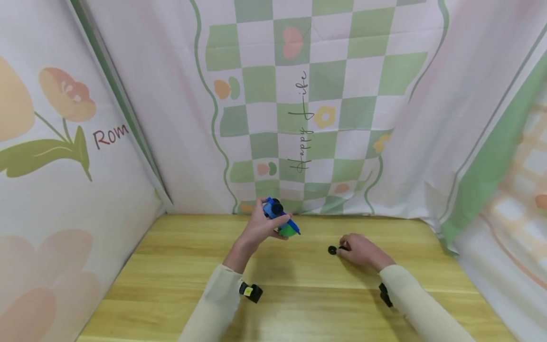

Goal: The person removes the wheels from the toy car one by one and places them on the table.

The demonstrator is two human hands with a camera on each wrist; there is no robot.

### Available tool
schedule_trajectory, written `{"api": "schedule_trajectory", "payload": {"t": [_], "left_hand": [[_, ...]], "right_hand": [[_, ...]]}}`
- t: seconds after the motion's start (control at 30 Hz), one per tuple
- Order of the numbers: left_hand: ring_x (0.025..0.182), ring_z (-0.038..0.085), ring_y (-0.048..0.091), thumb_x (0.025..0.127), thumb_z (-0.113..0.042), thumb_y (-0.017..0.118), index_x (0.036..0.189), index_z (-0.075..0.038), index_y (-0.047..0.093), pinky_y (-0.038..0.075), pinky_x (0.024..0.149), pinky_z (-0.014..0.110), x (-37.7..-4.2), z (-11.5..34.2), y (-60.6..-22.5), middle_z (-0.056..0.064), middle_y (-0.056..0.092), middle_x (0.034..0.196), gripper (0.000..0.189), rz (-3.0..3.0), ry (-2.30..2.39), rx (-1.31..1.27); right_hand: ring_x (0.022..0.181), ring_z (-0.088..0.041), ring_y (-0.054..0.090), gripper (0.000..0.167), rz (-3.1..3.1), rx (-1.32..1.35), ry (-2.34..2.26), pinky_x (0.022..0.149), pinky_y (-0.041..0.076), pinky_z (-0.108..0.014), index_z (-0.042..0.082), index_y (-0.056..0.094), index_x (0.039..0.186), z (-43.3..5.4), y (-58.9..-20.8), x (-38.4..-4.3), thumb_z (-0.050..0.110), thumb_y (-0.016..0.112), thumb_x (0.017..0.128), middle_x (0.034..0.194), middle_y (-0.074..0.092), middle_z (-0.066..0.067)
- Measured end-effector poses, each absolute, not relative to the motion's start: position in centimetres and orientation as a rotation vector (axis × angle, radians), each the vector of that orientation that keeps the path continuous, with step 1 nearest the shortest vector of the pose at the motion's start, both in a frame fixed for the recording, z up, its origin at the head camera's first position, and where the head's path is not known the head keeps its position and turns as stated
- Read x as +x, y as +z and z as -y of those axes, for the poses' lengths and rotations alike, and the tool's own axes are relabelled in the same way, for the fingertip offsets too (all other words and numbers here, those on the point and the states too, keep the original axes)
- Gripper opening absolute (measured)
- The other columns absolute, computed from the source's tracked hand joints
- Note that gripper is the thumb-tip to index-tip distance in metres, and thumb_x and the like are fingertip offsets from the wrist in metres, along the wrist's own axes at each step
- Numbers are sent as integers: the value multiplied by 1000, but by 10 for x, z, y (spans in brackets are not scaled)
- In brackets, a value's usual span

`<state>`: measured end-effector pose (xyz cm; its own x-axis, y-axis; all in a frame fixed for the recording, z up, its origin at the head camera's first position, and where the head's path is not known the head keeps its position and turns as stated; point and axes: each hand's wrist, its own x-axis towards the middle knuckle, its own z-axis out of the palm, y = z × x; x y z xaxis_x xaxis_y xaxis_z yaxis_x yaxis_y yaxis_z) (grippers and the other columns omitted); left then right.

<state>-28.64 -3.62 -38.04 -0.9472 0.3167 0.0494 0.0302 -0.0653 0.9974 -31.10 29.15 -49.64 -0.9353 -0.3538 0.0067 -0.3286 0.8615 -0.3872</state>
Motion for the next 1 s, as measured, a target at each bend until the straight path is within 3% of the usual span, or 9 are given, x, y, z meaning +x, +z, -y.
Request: {"api": "schedule_trajectory", "payload": {"t": [0.23, 0.33, 0.47, 0.63, 0.73, 0.87, 1.0], "left_hand": [[109, 32, 64, 96, -23, 72, 150, -19, 33, 62, 70, 35, -288, 40, -380, 20, 57, 133, 67, -2164, 2046, 456], [113, 31, 62, 95, -31, 73, 150, -22, 36, 60, 81, 36, -289, 42, -380, 18, 53, 136, 67, -2225, 2019, 462], [115, 29, 59, 96, -33, 71, 147, -22, 41, 57, 93, 40, -291, 43, -381, 15, 53, 133, 60, -2256, 2024, 464], [91, 23, 64, 100, -26, 64, 144, -15, 38, 60, 79, 35, -292, 40, -384, 16, 58, 117, 52, -2160, 2103, 498], [78, 22, 64, 101, -23, 62, 145, -13, 36, 62, 69, 34, -291, 39, -383, 19, 58, 116, 52, -2081, 2125, 529], [76, 21, 58, 102, -23, 60, 148, -14, 34, 58, 58, 32, -291, 37, -382, 19, 53, 121, 54, -2068, 2108, 552], [77, 22, 56, 104, -26, 47, 150, -12, 33, 55, 56, 32, -292, 36, -382, 22, 50, 121, 50, -2025, 2090, 586]], "right_hand": [[110, -42, 62, 54, -3026, -412, -548, 92, 53, -60, -6, 55, 136, -291, -496, -311, 37, 57, 103, 129, 57, -30], [117, -44, 59, 56, -3058, -427, -566, 95, 52, -61, -4, 52, 139, -290, -493, -312, 40, 54, 105, 138, 51, -31], [110, -37, 62, 51, -3117, -500, -613, 89, 56, -55, -2, 55, 138, -281, -480, -311, 37, 55, 104, 133, 55, -25], [95, -29, 65, 35, -3229, -714, -683, 77, 59, -44, 0, 62, 129, -249, -446, -303, 21, 59, 102, 121, 58, -19], [96, -28, 66, 32, -3287, -854, -734, 78, 60, -41, 2, 63, 128, -227, -423, -295, 18, 62, 101, 119, 60, -15], [93, -23, 68, 30, -3340, -1089, -860, 77, 61, -37, 5, 65, 126, -203, -394, -285, 14, 67, 97, 114, 62, -9], [88, -18, 67, 33, -3354, -1377, -1030, 69, 60, -31, 5, 65, 125, -186, -373, -277, 8, 72, 93, 112, 62, -9]]}}
